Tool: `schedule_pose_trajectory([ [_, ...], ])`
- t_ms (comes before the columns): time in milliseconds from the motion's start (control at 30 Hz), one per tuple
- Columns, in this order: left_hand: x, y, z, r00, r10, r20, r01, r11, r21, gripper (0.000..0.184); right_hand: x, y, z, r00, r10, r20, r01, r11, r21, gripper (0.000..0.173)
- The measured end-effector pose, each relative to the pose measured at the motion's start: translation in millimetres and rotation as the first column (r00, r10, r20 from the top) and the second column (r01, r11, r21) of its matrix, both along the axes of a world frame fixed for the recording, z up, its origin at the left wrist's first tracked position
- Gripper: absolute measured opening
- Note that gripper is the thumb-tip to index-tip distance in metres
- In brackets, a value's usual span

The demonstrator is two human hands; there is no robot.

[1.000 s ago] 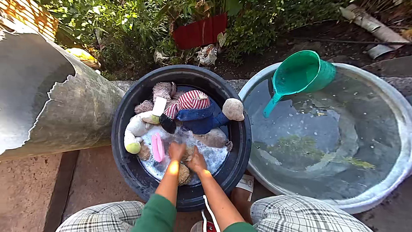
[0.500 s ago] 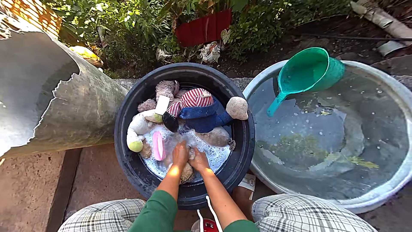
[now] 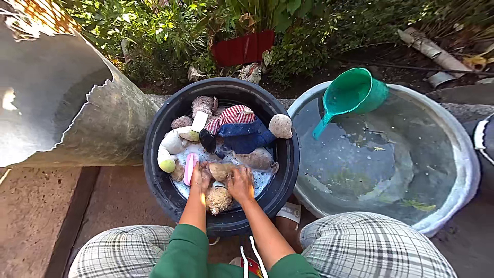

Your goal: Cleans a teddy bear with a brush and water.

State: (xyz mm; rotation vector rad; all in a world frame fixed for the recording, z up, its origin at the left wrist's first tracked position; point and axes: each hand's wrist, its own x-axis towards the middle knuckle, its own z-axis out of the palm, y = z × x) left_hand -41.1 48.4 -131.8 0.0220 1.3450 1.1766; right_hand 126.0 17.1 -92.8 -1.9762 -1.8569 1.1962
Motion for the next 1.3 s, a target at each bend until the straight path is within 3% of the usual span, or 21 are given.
schedule_pose_trajectory([
  [67, -4.5, -0.9, 30.2, 0.974, -0.220, -0.060, 0.219, 0.976, -0.022, 0.044, -6.7, -1.8, 11.3, 0.984, 0.174, -0.037, -0.174, 0.985, 0.011, 0.044],
  [100, -6.3, -1.8, 48.0, 0.905, -0.404, -0.131, 0.398, 0.915, -0.071, 0.042, -8.8, -0.7, 14.1, 0.965, 0.250, -0.077, -0.254, 0.966, -0.044, 0.049],
  [133, -6.9, -2.4, 65.3, 0.773, -0.593, -0.224, 0.572, 0.805, -0.158, 0.042, -10.3, 0.9, 15.2, 0.943, 0.316, -0.110, -0.326, 0.940, -0.098, 0.059],
  [200, -8.4, -5.5, 96.5, 0.393, -0.865, -0.313, 0.799, 0.489, -0.349, 0.041, -16.0, 1.9, 21.1, 0.888, 0.447, -0.105, -0.459, 0.868, -0.189, 0.083],
  [267, -7.8, -10.6, 115.1, 0.065, -0.936, -0.347, 0.842, 0.238, -0.484, 0.038, -28.7, -3.3, 34.4, 0.806, 0.592, 0.014, -0.565, 0.776, -0.279, 0.096],
  [300, -8.4, -13.9, 121.6, -0.044, -0.927, -0.372, 0.839, 0.168, -0.518, 0.036, -36.3, -10.8, 39.4, 0.768, 0.635, 0.084, -0.587, 0.751, -0.301, 0.095],
  [367, -12.1, -18.0, 137.9, -0.155, -0.880, -0.448, 0.845, 0.117, -0.522, 0.034, -47.7, -30.2, 35.5, 0.746, 0.637, 0.196, -0.582, 0.766, -0.274, 0.094],
  [467, -23.4, -22.4, 169.4, -0.225, -0.807, -0.546, 0.871, 0.084, -0.483, 0.034, -46.5, -48.0, 18.5, 0.776, 0.549, 0.311, -0.525, 0.835, -0.165, 0.102],
  [600, -44.3, -26.2, 207.5, -0.266, -0.698, -0.665, 0.896, 0.077, -0.438, 0.035, -27.6, -37.8, 15.0, 0.847, 0.455, 0.276, -0.426, 0.890, -0.161, 0.075],
  [733, -64.2, -32.3, 209.1, -0.225, -0.664, -0.714, 0.891, 0.156, -0.426, 0.034, 1.0, -7.8, 37.3, 0.990, 0.131, 0.055, -0.123, 0.985, -0.123, 0.061],
  [800, -65.4, -31.3, 193.6, -0.178, -0.682, -0.709, 0.895, 0.188, -0.405, 0.036, 15.1, 8.5, 56.5, 0.995, -0.047, -0.093, 0.038, 0.995, -0.092, 0.059],
  [867, -63.1, -30.2, 178.5, -0.045, -0.686, -0.727, 0.917, 0.260, -0.302, 0.048, 23.0, 19.6, 85.3, 0.971, -0.113, -0.213, 0.103, 0.993, -0.057, 0.052],
  [967, -46.2, -25.9, 179.3, 0.252, -0.592, -0.765, 0.928, 0.372, 0.018, 0.070, 31.9, 23.7, 127.1, 0.904, -0.129, -0.407, 0.147, 0.989, 0.015, 0.033],
  [1067, -15.0, -25.5, 188.3, 0.431, -0.407, -0.805, 0.884, 0.369, 0.287, 0.074, 33.9, 21.8, 175.7, 0.828, -0.119, -0.548, 0.157, 0.987, 0.023, 0.028],
  [1200, 10.3, -17.6, 207.7, 0.625, -0.178, -0.760, 0.703, 0.552, 0.449, 0.054, 34.3, 26.8, 215.8, 0.782, -0.124, -0.610, 0.219, 0.972, 0.083, 0.039],
  [1300, 14.1, 1.8, 209.3, 0.816, -0.190, -0.546, 0.499, 0.708, 0.499, 0.043, 27.6, 28.4, 199.7, 0.906, 0.056, -0.420, 0.128, 0.909, 0.397, 0.071],
])
